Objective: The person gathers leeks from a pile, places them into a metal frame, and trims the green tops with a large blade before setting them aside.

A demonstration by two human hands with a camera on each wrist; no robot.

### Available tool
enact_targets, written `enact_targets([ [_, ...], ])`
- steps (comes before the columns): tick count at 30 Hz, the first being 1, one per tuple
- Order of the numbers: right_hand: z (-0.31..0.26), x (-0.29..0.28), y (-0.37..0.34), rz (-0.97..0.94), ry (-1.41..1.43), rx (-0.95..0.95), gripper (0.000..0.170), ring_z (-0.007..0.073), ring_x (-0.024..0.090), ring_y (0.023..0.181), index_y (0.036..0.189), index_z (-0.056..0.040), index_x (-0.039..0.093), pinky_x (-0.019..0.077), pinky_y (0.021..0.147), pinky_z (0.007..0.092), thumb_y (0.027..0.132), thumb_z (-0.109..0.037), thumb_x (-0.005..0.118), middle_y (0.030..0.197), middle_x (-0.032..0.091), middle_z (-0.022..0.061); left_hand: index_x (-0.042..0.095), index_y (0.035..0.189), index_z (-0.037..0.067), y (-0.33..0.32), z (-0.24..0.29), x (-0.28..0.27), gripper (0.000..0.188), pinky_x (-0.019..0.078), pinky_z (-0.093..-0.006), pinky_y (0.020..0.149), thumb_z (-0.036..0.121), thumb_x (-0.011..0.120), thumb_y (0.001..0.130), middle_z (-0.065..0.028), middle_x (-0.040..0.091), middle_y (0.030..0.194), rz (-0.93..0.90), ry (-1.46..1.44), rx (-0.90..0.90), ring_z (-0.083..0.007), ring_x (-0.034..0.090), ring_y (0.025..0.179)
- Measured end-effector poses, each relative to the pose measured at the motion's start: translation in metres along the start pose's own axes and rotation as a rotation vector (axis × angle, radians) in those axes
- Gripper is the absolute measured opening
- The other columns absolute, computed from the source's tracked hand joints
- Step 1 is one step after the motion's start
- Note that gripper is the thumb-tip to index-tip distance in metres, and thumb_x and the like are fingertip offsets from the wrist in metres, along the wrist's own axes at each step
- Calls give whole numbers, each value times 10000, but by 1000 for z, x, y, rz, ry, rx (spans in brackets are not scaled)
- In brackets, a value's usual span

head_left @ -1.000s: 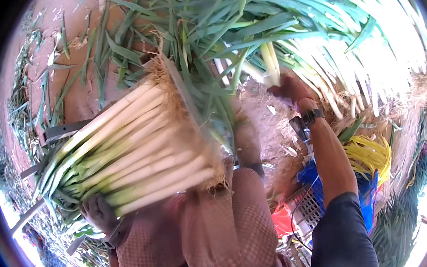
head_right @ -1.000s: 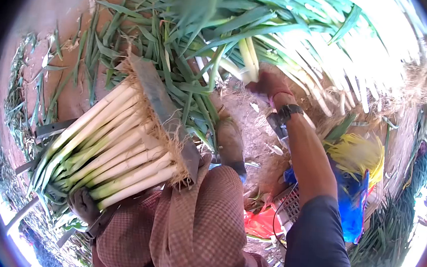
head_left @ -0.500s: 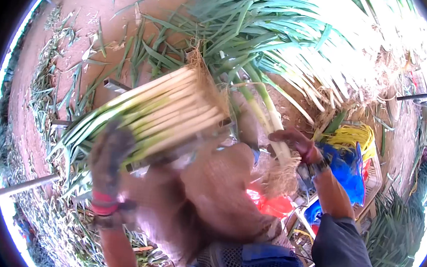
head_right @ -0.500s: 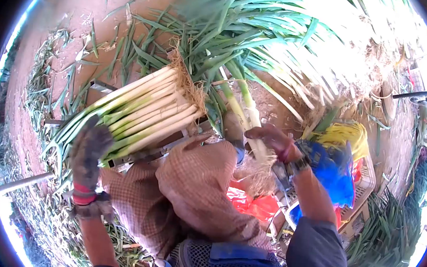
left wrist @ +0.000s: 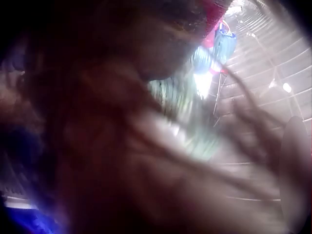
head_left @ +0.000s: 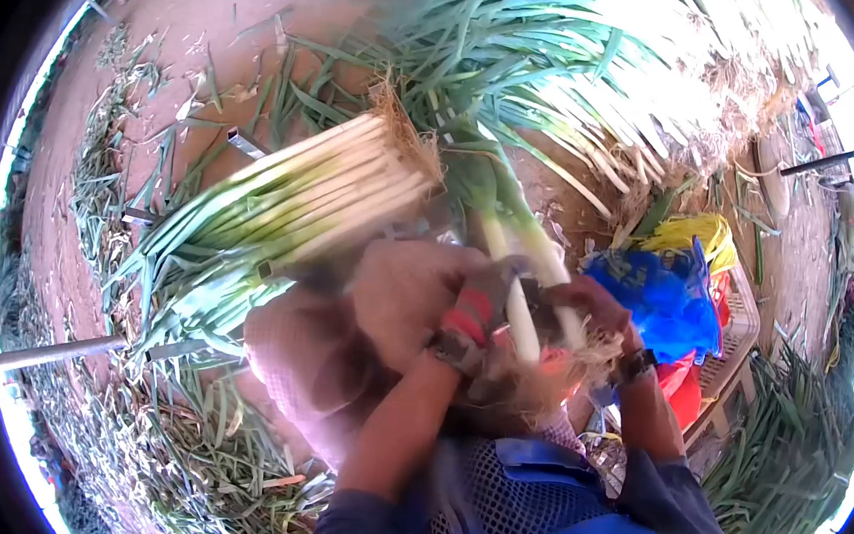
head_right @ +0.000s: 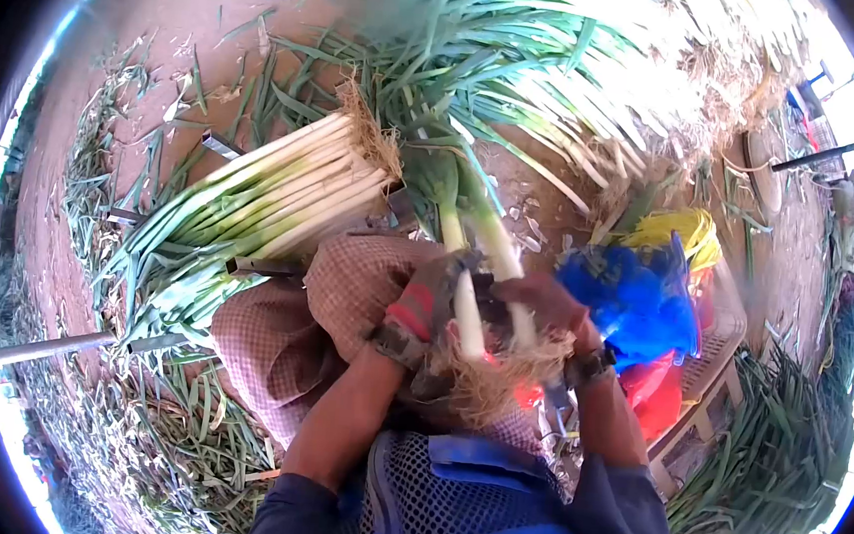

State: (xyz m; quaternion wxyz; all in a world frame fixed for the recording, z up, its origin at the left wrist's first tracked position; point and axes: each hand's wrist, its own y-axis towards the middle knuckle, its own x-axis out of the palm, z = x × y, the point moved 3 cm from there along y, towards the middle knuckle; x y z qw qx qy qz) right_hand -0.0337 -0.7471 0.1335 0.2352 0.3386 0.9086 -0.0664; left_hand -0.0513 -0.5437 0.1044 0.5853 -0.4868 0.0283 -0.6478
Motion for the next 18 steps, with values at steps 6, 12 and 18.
enact_targets([
  [6,-19,-35,-30,530,684,463,368,230,747,855,1277,-2,660,642,771,346,949,-168,676,1113,735,170,459,796,151,35,-6,-27,293,438,-315,526,302,611,996,38,419,661,-53,-142,14,-141,428,538],
  [12,-7,-32,-62,958,791,841,456,124,678,715,1289,12,636,556,555,287,927,-246,735,991,708,77,503,834,154,29,-15,-26,232,425,-254,526,284,623,984,55,464,695,7,-73,113,-111,460,570],
  [18,-34,-34,-71,607,668,613,642,238,674,1066,1375,-55,610,560,931,366,810,-280,818,1208,678,129,508,851,146,39,-20,-26,215,453,-279,559,270,631,976,43,478,707,-62,-160,-1,-123,485,595],
])
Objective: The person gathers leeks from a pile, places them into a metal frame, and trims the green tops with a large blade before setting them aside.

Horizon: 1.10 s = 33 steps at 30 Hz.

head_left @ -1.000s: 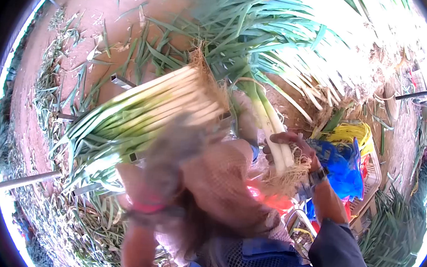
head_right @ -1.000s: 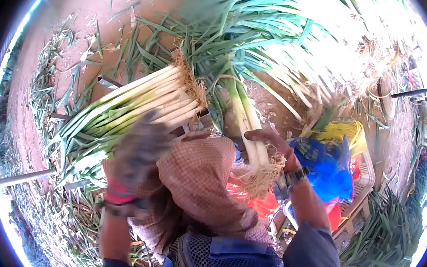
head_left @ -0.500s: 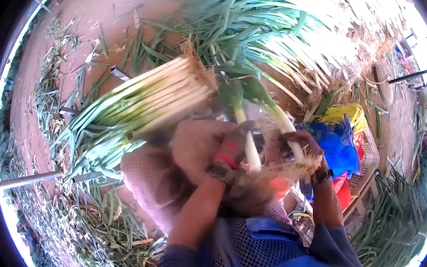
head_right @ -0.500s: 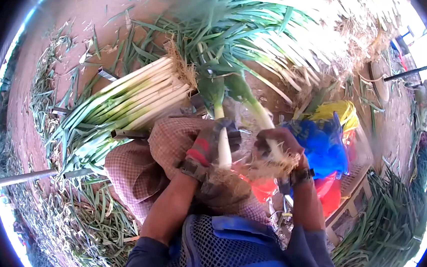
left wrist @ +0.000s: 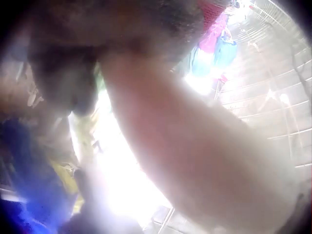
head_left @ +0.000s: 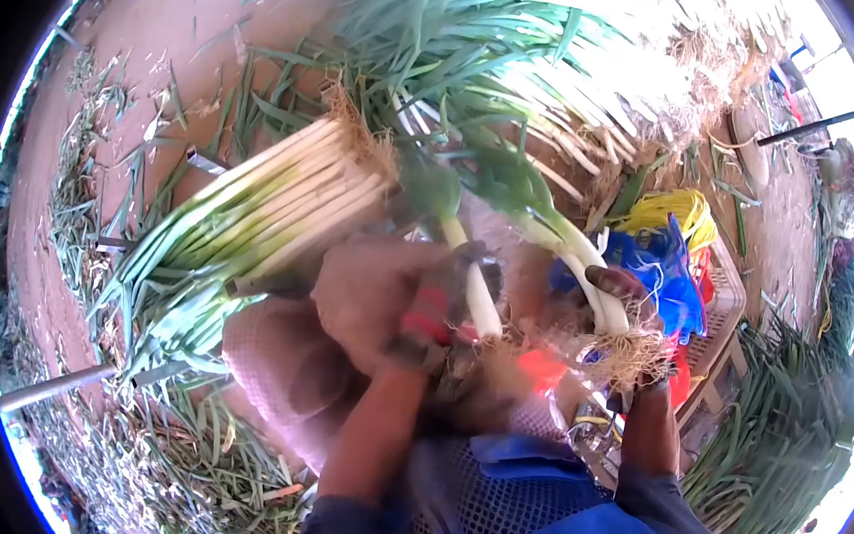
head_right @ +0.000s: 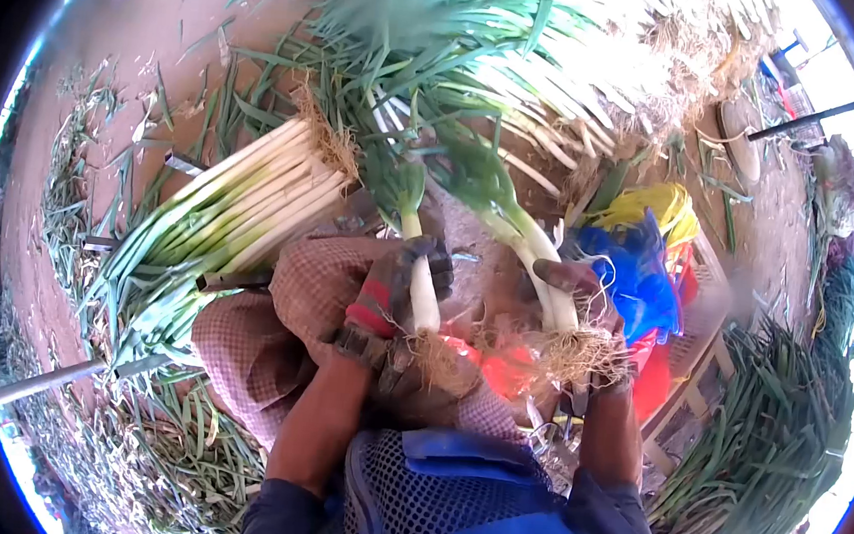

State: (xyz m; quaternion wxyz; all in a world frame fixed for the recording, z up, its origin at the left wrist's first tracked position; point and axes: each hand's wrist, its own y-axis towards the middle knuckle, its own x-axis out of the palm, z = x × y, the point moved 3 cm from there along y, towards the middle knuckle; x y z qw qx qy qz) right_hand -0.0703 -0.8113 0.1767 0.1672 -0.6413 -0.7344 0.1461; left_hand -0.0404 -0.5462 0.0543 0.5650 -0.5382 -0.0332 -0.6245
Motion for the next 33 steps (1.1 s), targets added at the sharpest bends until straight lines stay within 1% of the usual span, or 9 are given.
enact_targets([
  [3,-5,-1,17,-20,163,154,624,233,672,1080,1399,-26,590,558,934,370,868,-290,784,1261,655,163,534,891,142,-2,3,11,189,482,-287,578,278,626,984,35,528,737,-201,-138,-147,-128,530,627],
  [8,-21,-13,9,-95,270,263,548,240,652,1156,1402,29,580,544,972,376,917,-159,750,1380,590,223,575,922,134,5,-3,-13,164,558,-312,650,273,625,994,8,611,799,-38,148,35,-153,608,679],
  [12,-49,28,-1,-5,76,-50,506,293,659,1144,1375,30,589,563,948,387,927,-144,749,1353,603,233,619,986,90,-8,9,6,186,576,-320,667,275,641,989,-29,649,814,-9,249,95,-176,625,665],
  [13,-55,29,-3,-143,-247,-176,604,277,696,1040,1455,6,504,586,872,380,926,-126,764,1296,638,215,634,1013,71,-18,9,9,211,579,-323,669,280,649,985,-39,661,816,49,349,188,-185,634,667],
  [15,-36,27,4,-57,87,276,771,229,717,891,1530,-23,390,593,750,329,884,-77,807,1191,678,160,649,1059,36,3,8,-2,282,589,-333,684,308,663,985,-58,685,829,18,365,95,-191,667,716],
  [17,-53,46,1,-137,-11,146,812,199,705,826,1552,-27,352,582,703,305,887,-100,812,1145,682,132,652,1027,31,-6,9,9,291,591,-329,698,321,645,1005,-67,695,839,-138,174,-27,-182,675,735],
  [18,-55,55,-10,-194,-83,30,854,168,692,761,1574,-32,314,570,655,281,890,-122,817,1098,687,105,654,1002,21,-9,6,12,313,582,-319,697,327,596,1040,-70,693,832,124,186,-110,-174,668,735],
  [27,-53,63,-39,-269,-214,166,958,135,644,753,1626,-28,202,557,643,297,881,-39,804,1207,638,131,717,971,-35,13,13,21,231,551,-337,611,195,697,972,-87,712,811,261,306,139,-197,642,626],
  [33,-76,49,-40,-234,186,75,870,166,695,774,1578,-23,323,564,621,280,861,-136,802,1163,686,167,749,962,6,77,-5,-64,241,571,-365,675,199,606,976,-106,733,843,110,957,166,-218,688,718],
])
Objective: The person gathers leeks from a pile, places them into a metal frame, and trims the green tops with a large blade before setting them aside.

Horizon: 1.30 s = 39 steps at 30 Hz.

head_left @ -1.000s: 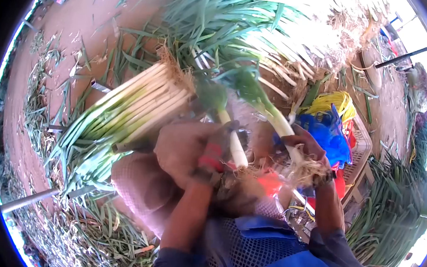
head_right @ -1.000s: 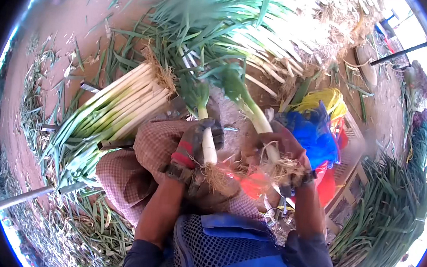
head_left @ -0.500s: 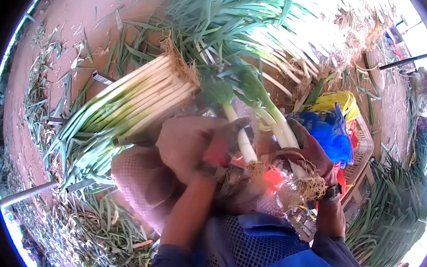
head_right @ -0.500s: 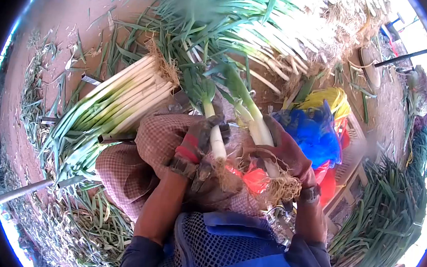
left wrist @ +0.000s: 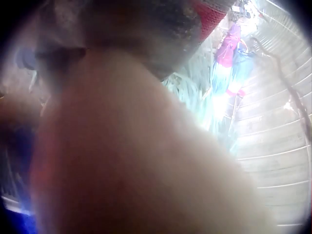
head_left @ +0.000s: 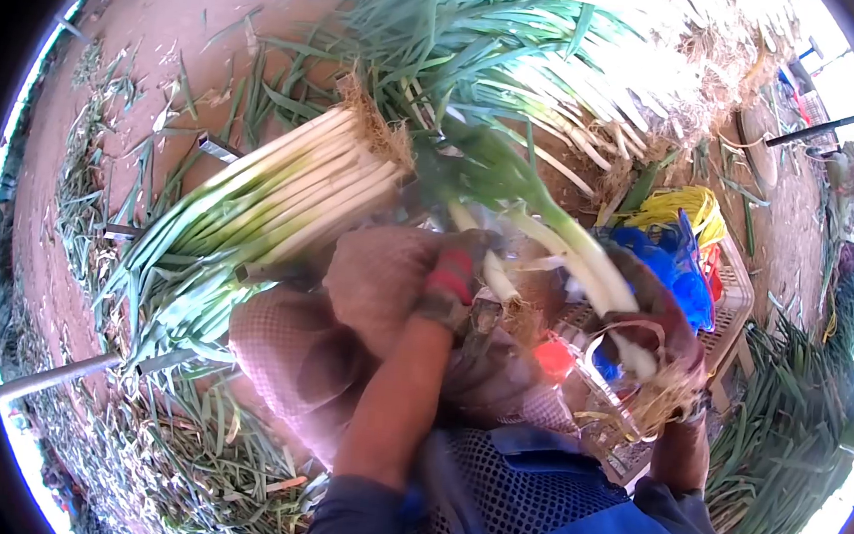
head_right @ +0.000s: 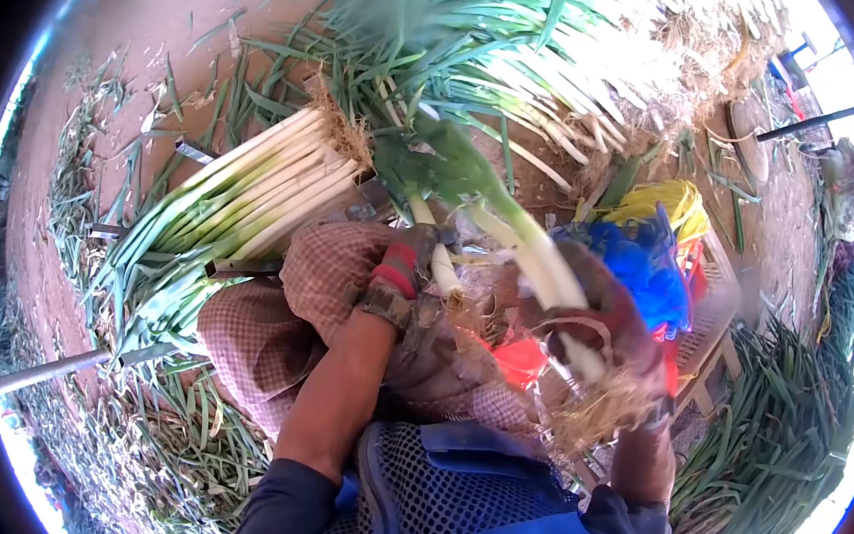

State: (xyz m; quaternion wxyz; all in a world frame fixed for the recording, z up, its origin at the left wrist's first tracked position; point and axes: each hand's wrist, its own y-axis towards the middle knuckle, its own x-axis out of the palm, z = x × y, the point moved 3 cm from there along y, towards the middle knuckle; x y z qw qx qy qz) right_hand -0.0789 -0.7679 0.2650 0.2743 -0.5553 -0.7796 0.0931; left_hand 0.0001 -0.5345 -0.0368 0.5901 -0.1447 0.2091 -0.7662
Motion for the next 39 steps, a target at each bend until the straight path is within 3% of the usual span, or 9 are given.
enact_targets([
  [4,-36,-46,-4,129,-142,29,792,164,693,780,1529,-10,401,557,633,270,859,-184,785,1117,700,153,751,954,9,-43,45,-5,239,570,-373,705,186,590,967,-108,733,850,84,356,178,-238,685,721],
  [6,-54,-75,0,216,-231,78,758,162,692,782,1505,-3,439,553,640,265,858,-208,777,1094,706,147,743,945,-18,7,-35,0,201,562,-358,693,154,641,924,-110,725,841,148,40,148,-244,678,708],
  [11,-63,-119,10,525,-340,-36,473,125,609,587,1312,9,616,479,518,243,914,-237,684,853,727,109,716,876,-28,-60,52,7,93,537,-360,625,56,718,835,-109,687,766,235,-649,-217,-230,658,652],
  [24,-72,-97,5,464,-461,-131,528,134,628,617,1384,10,568,492,536,250,935,-244,687,869,720,119,694,912,-51,-52,44,14,119,545,-381,549,25,728,828,-134,675,744,195,-256,-30,-243,649,590],
  [26,-71,-84,3,445,-523,-163,538,135,630,621,1395,9,560,493,538,250,938,-245,688,873,718,119,693,952,-41,-56,53,24,185,550,-365,547,113,757,871,-113,684,752,98,-732,-279,-225,650,599],
  [29,-52,-56,9,424,-713,-261,553,136,632,628,1413,7,549,494,541,250,942,-246,689,879,716,119,692,944,-10,-63,71,35,281,561,-352,555,251,788,906,-81,686,755,94,-618,-335,-205,645,602],
  [30,-41,-69,25,276,-683,-22,671,141,646,673,1496,-4,467,527,597,267,933,-243,744,971,710,130,692,944,-10,-60,74,37,281,561,-352,555,251,788,906,-81,686,755,97,-618,-334,-205,645,602],
  [34,42,-48,54,197,-1131,-186,890,270,700,1059,1534,73,343,567,915,374,877,-268,837,1383,603,247,682,938,11,-45,62,43,423,490,-319,568,431,729,973,-26,638,770,-4,-110,75,-147,576,619],
  [39,100,-23,59,-40,-448,-127,959,222,586,1279,1617,26,152,430,1121,345,943,-238,781,1480,546,244,686,1040,26,-85,127,57,446,472,-297,628,470,661,1015,6,630,829,-124,-267,32,-93,549,717],
])
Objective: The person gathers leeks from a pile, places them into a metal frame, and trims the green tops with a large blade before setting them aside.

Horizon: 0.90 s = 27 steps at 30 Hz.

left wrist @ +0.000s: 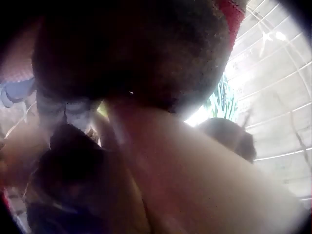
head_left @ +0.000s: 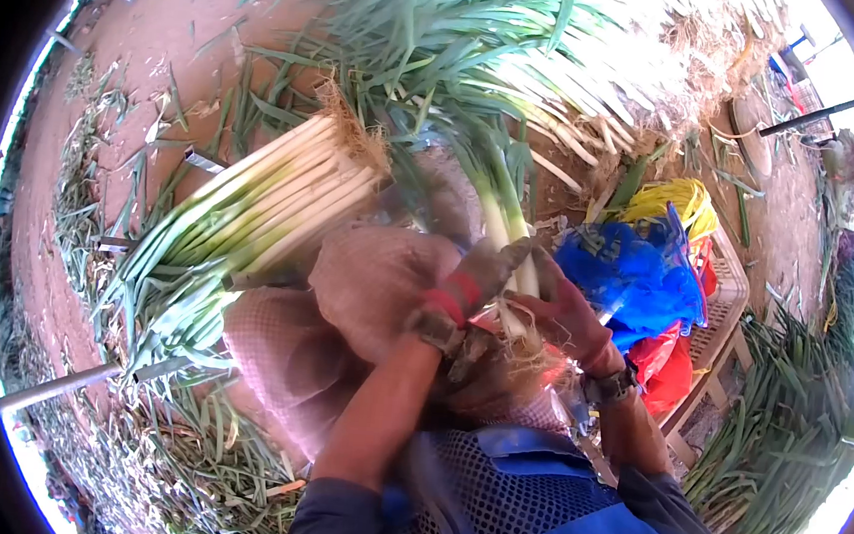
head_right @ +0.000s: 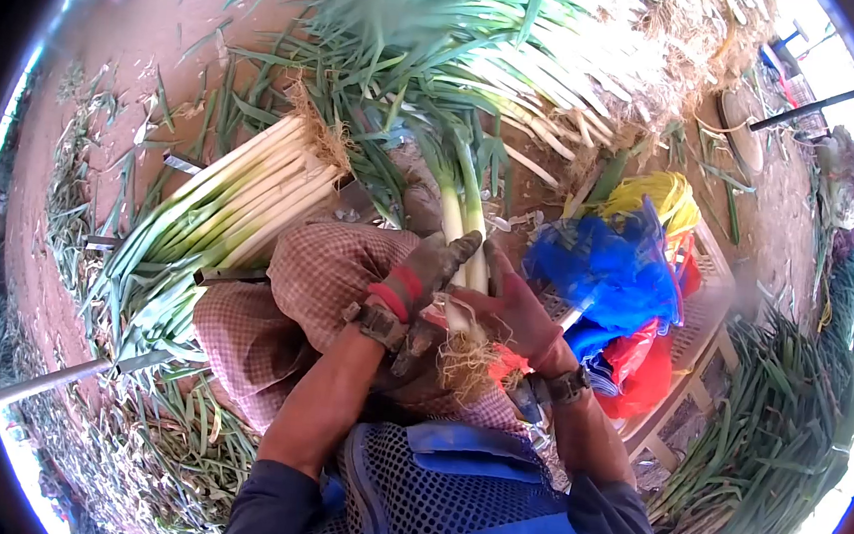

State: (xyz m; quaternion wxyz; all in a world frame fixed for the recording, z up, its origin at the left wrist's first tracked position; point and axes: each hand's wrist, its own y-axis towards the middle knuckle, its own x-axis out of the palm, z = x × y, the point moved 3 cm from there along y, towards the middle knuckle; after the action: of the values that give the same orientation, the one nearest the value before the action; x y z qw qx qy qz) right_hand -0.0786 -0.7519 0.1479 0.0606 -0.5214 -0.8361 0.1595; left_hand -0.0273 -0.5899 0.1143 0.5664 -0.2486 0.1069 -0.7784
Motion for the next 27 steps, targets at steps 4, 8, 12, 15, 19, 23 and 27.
enact_targets([
  [4,7,7,-12,-69,274,-41,1035,201,568,1283,1644,-21,79,448,1102,384,925,-201,800,1478,556,209,676,1113,39,11,-18,-1,419,505,-277,666,449,642,1032,-5,670,910,-41,5,45,-89,593,789],
  [8,-44,11,-6,-70,321,-20,1035,189,556,1276,1636,-15,145,497,1043,371,873,-141,833,1442,562,161,671,1135,63,42,-52,-5,387,541,-290,688,436,632,1037,-11,685,923,-128,-182,110,-116,627,794],
  [12,-62,12,-31,38,333,150,1062,226,536,1324,1637,7,156,443,1112,366,804,-35,813,1559,433,177,619,1265,76,32,-33,-1,387,598,-350,810,383,648,1031,-73,689,1048,-164,-798,-161,-207,681,916],
  [15,-86,13,-69,18,-185,41,1168,214,377,1443,1629,54,108,329,1185,337,773,-122,883,1592,370,156,628,1182,37,34,-9,14,392,620,-413,767,384,681,1008,-125,684,970,-5,-1036,46,-245,695,799],
  [19,-101,10,-103,7,-96,107,1234,262,281,1509,1626,78,50,229,1234,378,738,-149,877,1633,303,197,646,1216,78,35,11,-6,340,604,-363,847,335,700,999,-59,680,1078,-89,-1079,140,-181,684,928],
  [23,-129,5,-109,-10,-278,78,1154,266,365,1464,1620,61,140,290,1209,389,734,-113,859,1588,384,198,635,1326,63,24,57,-35,421,582,-336,860,335,685,1008,-28,686,1137,-15,-1083,444,-142,666,976],
  [27,-158,-3,-70,-59,-627,-30,927,287,563,1290,1549,31,360,456,1089,412,770,-132,835,1436,557,192,582,1342,58,-20,132,-82,433,566,-399,961,232,714,968,-73,642,1230,50,-1108,666,-228,646,1099],
])
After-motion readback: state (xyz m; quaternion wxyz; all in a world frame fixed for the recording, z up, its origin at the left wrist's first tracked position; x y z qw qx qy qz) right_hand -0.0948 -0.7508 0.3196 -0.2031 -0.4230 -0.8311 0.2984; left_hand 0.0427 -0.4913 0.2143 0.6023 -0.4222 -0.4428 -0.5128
